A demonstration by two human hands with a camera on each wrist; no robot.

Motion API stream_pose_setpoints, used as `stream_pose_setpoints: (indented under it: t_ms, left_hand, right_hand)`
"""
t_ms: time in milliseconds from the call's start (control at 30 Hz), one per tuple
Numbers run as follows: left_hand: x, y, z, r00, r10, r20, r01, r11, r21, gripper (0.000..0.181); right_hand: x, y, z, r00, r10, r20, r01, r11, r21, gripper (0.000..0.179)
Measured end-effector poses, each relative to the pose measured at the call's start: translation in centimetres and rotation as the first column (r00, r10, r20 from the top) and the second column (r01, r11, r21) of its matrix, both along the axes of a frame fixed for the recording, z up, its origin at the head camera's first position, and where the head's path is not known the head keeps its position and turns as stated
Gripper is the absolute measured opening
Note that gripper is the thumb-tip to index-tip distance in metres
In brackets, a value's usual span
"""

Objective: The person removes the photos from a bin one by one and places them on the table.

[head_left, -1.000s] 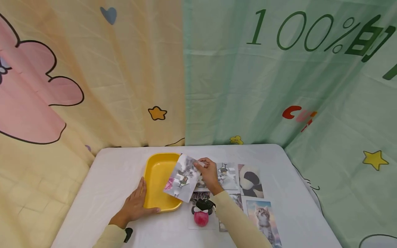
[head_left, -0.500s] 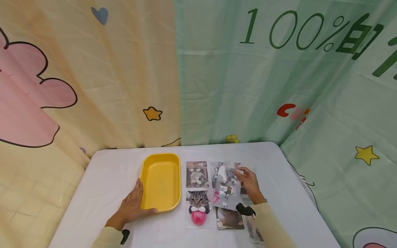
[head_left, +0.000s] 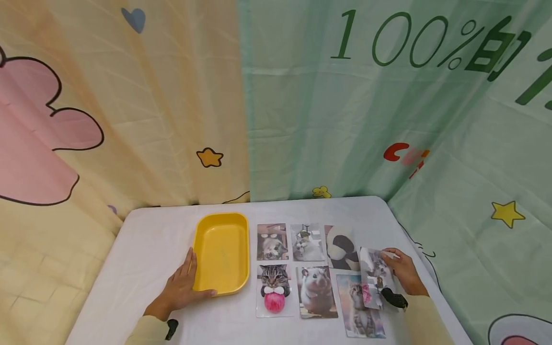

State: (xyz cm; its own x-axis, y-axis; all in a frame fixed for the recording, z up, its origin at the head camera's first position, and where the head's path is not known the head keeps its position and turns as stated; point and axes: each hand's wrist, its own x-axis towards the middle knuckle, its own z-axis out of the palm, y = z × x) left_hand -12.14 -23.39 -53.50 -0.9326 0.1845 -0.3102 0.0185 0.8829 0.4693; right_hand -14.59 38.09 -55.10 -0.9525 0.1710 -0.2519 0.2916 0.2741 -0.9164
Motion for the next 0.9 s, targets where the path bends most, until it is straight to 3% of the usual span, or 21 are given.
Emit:
stream_pose_setpoints:
  t_ms: [167,300,467,600,733,900]
  left_hand:
    - [0.0,-0.1,0.0,1.0,0.0,-0.011,0.0,1.0,-0.002,0.131]
    - [0.1,-0.2,0.0,1.0,-0.001,-0.006,0.001,1.0,0.006,0.131]
    - [0.2,-0.2,0.1,1.0,0.002,0.012,-0.002,1.0,0.016,0.131]
    - [0.2,-0.1,0.1,1.0,0.006,0.003,-0.006,1.0,0.016,0.131]
    - [0.3,0.0,0.1,1.0,0.01,0.007,-0.01,1.0,0.016,0.132]
    - [0.3,0.2,-0.1,1.0,0.019,0.003,-0.019,0.999,0.038,0.133]
  right_hand:
    - [0.5,3.5,-0.6,0.995,0.057,0.077,-0.065,0.991,0.114,0.045]
    - [1.1,5.1,-1.3,0.985,0.11,0.135,-0.143,0.955,0.261,0.05]
    - [1.1,5.4,-2.1,0.975,0.167,0.147,-0.208,0.916,0.342,0.051]
    - [0.9,4.9,-2.4,0.987,0.144,0.07,-0.16,0.901,0.402,0.044]
    - [1.1,3.9,-2.4,0.999,0.036,0.031,-0.045,0.907,0.419,0.043]
    - [0.8,1.1,-1.4,0.996,-0.078,-0.037,0.086,0.906,0.413,0.048]
